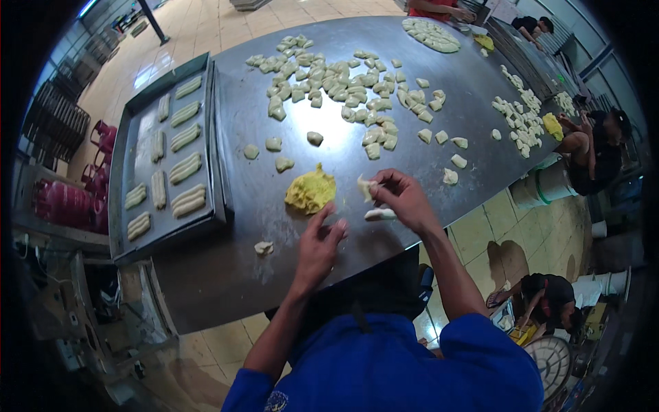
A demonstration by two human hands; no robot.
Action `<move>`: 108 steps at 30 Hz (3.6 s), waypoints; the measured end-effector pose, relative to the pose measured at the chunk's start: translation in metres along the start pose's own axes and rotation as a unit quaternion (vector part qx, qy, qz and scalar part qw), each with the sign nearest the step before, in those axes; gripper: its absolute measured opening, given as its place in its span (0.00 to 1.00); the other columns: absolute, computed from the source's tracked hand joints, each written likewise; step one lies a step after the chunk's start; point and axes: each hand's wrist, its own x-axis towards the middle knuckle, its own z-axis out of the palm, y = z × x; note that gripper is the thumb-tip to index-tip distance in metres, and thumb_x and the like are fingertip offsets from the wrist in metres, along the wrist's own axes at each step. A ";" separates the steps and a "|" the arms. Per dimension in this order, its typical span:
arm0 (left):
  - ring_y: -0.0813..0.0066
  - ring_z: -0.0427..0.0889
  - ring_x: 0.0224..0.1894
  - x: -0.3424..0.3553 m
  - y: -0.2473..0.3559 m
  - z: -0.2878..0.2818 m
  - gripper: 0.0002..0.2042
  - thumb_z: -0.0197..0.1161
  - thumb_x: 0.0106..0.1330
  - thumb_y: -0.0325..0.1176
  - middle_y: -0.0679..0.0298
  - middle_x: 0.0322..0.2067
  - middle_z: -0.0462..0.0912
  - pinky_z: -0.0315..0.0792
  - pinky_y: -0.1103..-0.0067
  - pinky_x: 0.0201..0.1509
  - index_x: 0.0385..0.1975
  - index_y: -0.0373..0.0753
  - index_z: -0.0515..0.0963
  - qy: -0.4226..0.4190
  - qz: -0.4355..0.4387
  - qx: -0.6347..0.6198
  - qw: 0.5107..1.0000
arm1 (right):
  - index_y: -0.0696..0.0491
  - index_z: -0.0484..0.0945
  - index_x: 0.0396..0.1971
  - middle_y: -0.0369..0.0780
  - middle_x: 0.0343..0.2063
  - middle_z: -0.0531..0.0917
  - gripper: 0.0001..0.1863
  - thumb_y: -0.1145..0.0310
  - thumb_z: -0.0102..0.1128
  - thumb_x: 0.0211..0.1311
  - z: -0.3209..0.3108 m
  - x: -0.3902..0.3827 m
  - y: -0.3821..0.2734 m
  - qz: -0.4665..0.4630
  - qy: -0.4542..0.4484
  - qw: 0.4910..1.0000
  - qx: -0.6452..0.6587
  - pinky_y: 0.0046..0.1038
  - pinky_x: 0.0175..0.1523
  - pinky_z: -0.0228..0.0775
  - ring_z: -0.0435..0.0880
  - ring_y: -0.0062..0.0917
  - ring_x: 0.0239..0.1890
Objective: The person prepares pastries by filling pieces of dough with yellow paste, rolling them into elongated dough sticks by hand, and placing the rolled dough sticks onto a metal tray.
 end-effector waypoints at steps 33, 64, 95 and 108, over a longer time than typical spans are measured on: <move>0.74 0.83 0.34 -0.066 -0.059 -0.084 0.13 0.65 0.67 0.24 0.58 0.42 0.84 0.79 0.79 0.38 0.51 0.38 0.83 0.154 0.235 0.265 0.922 | 0.52 0.71 0.65 0.45 0.29 0.86 0.31 0.64 0.71 0.63 0.079 0.063 0.066 -0.088 0.120 0.946 -0.286 0.31 0.40 0.76 0.84 0.26 0.30; 0.73 0.82 0.42 -0.015 -0.010 -0.075 0.23 0.54 0.79 0.48 0.61 0.45 0.85 0.77 0.75 0.49 0.59 0.34 0.77 -0.089 -0.114 -0.185 0.972 | 0.58 0.68 0.61 0.34 0.35 0.80 0.20 0.68 0.57 0.76 0.070 0.009 -0.006 0.135 -0.122 0.935 0.306 0.15 0.32 0.72 0.78 0.13 0.29; 0.72 0.86 0.40 0.065 0.053 0.003 0.20 0.64 0.73 0.43 0.58 0.43 0.85 0.82 0.76 0.44 0.53 0.32 0.80 -0.265 -0.054 0.088 0.959 | 0.60 0.79 0.48 0.37 0.31 0.83 0.14 0.69 0.67 0.67 0.011 -0.012 -0.046 0.011 -0.108 0.970 -0.217 0.28 0.45 0.77 0.83 0.23 0.35; 0.59 0.89 0.36 0.162 -0.012 0.056 0.24 0.78 0.51 0.57 0.58 0.27 0.88 0.78 0.63 0.41 0.28 0.39 0.85 -0.160 0.073 0.562 0.809 | 0.53 0.79 0.36 0.43 0.33 0.85 0.37 0.35 0.79 0.41 -0.112 0.045 0.032 0.119 0.019 0.839 -0.530 0.38 0.43 0.74 0.85 0.38 0.39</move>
